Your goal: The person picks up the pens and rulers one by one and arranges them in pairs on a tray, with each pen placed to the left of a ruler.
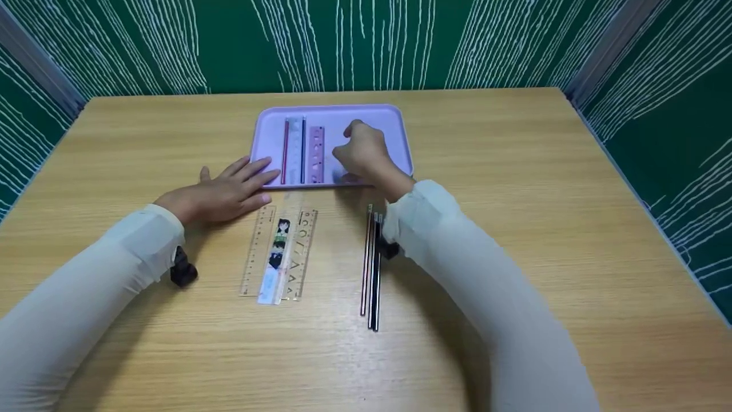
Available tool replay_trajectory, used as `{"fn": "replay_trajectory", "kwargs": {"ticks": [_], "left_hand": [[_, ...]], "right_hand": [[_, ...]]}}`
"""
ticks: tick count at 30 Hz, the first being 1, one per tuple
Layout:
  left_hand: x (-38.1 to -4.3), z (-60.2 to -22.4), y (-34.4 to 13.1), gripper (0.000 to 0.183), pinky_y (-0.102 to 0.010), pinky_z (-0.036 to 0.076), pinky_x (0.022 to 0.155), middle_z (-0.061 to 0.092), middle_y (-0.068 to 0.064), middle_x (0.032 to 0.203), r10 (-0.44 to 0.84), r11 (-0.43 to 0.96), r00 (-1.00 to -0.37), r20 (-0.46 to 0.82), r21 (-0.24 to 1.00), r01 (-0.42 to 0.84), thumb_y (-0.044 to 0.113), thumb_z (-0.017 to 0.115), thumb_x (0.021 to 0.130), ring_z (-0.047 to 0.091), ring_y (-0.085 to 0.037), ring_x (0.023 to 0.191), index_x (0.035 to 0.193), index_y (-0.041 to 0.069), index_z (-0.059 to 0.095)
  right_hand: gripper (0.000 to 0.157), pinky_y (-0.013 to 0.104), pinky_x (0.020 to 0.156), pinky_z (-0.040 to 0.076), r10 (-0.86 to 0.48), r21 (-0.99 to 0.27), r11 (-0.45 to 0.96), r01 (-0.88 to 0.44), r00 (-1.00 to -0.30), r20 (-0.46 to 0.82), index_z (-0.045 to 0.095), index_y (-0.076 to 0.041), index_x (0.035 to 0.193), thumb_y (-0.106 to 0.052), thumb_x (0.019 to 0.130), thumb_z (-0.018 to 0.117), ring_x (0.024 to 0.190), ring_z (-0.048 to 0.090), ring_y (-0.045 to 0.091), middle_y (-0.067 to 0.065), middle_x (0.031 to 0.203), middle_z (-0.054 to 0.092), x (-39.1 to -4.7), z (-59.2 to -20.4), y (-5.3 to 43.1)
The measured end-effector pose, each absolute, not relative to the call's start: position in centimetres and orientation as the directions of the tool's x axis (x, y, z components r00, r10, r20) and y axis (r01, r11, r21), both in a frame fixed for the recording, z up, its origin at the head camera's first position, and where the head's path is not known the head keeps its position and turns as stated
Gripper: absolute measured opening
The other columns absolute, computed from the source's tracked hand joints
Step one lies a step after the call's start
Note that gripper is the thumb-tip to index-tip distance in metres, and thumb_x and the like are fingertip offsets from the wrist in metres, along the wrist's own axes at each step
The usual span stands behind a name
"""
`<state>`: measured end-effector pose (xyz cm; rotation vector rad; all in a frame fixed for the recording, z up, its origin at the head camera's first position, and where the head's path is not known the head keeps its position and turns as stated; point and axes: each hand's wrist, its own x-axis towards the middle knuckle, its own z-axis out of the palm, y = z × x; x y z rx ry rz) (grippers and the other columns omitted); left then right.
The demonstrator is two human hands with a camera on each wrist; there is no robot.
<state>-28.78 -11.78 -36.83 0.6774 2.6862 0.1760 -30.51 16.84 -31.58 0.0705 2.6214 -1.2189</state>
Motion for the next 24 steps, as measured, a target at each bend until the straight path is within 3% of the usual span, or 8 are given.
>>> {"fn": "replay_trajectory", "kwargs": {"ticks": [8,17,24], "left_hand": [[-28.8,-36.8,-11.8,0.063,-0.083,-0.009,0.111,-0.013,0.015,0.172,0.473,0.88,-0.819,-0.325,0.215,0.423,0.068,0.024,0.103,-0.015,-0.028,0.16,0.16,0.053,0.003],[-28.8,-36.9,-11.8,0.062,-0.082,-0.01,0.112,-0.012,0.016,0.172,0.47,0.882,-0.819,-0.33,0.223,0.416,0.069,0.025,0.103,-0.016,-0.027,0.16,0.16,0.054,0.004],[-28.9,-36.9,-11.7,0.063,-0.083,-0.008,0.112,-0.011,0.014,0.172,0.474,0.88,-0.818,-0.327,0.211,0.426,0.068,0.025,0.103,-0.015,-0.028,0.16,0.161,0.052,0.005]], "right_hand": [[0.055,0.035,0.083,0.063,-0.083,-0.762,0.625,0.168,-0.957,-0.279,0.04,-0.007,0.15,-0.017,0.101,0.065,0.113,0.06,0.031,0.017,0.13,0.05,-28.7,-30.9,20.0],[0.058,0.037,0.08,0.064,-0.122,-0.764,0.624,0.163,-0.945,-0.302,0.038,-0.004,0.15,-0.017,0.101,0.065,0.098,0.067,0.029,0.016,0.117,0.052,-26.4,-31.5,22.7],[0.062,0.04,0.08,0.064,-0.154,-0.773,0.61,0.175,-0.931,-0.332,0.036,-0.004,0.15,-0.019,0.099,0.068,0.101,0.067,0.031,0.017,0.122,0.048,-24.1,-32.4,24.1]]}}
